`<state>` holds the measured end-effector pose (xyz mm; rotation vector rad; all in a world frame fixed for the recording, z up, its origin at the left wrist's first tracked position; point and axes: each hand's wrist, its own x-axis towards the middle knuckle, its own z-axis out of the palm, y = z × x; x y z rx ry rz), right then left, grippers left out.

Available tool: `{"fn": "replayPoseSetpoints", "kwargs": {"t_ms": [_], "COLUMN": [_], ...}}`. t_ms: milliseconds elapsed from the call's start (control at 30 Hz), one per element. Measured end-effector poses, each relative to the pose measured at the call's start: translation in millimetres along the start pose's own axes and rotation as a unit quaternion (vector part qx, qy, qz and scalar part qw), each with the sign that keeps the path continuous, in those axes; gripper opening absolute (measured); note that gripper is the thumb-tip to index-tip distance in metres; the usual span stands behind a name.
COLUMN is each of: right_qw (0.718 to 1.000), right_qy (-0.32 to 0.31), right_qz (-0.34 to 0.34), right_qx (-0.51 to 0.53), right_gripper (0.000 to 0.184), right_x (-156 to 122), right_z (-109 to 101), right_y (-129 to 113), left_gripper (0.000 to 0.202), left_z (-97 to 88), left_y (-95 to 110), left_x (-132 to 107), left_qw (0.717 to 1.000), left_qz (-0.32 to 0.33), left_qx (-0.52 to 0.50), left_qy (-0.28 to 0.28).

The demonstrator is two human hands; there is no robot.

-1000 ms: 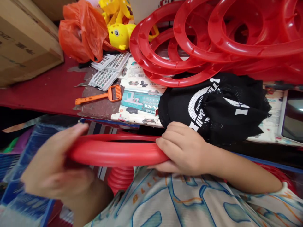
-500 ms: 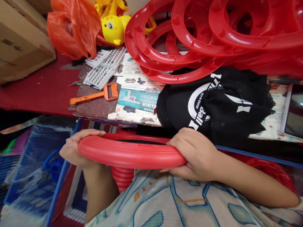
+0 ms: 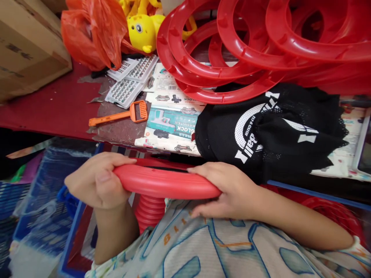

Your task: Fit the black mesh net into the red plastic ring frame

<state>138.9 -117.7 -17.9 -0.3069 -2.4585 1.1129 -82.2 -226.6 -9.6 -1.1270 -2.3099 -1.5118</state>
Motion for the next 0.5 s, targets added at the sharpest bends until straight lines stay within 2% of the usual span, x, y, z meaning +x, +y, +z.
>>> {"fn": "replayPoseSetpoints", "kwargs": {"t_ms": [100, 167, 233, 267, 300, 333, 400, 433, 500], "right_qw": [0.997, 0.998, 0.998, 0.996, 0.993, 0.988, 0.979, 0.976, 0.976], "right_qy": [-0.025, -0.013, 0.019, 0.049, 0.085, 0.121, 0.173, 0.183, 0.17], "right_qz": [0.058, 0.045, 0.019, 0.017, 0.022, 0.026, 0.012, -0.007, -0.05], "right_qx": [0.038, 0.04, 0.056, 0.069, 0.083, 0.095, 0.111, 0.117, 0.126], "right_gripper": [0.052, 0.037, 0.031, 0.03, 0.03, 0.028, 0.025, 0.024, 0.027], "right_x": [3.4, 6.1, 7.8, 8.0, 7.8, 7.2, 5.7, 5.3, 6.0], "right_z": [2.7, 5.6, 6.4, 5.5, 3.8, 1.7, -2.3, -3.3, -1.2], "right_y": [5.4, 9.1, 13.2, 15.2, 16.7, 17.5, 15.9, 13.3, 5.4], "left_gripper": [0.044, 0.037, 0.032, 0.035, 0.043, 0.051, 0.061, 0.065, 0.057], "left_z": [1.2, 0.4, 0.4, 1.2, 2.9, 5.4, 12.6, 16.3, 20.8], "left_y": [-11.4, -23.9, -41.1, -50.4, -59.3, -66.7, -74.5, -74.2, -66.7], "left_x": [4.5, 6.7, 4.6, 1.1, -4.1, -10.7, -25.7, -32.4, -40.8], "left_qw": [0.994, 0.989, 0.977, 0.966, 0.958, 0.956, 0.954, 0.949, 0.94], "left_qz": [0.085, 0.093, 0.025, -0.034, -0.088, -0.13, -0.204, -0.228, -0.257], "left_qx": [0.016, 0.0, -0.055, -0.089, -0.115, -0.129, -0.162, -0.184, -0.218], "left_qy": [0.062, 0.117, 0.204, 0.242, 0.249, 0.227, 0.15, 0.114, 0.043]}}
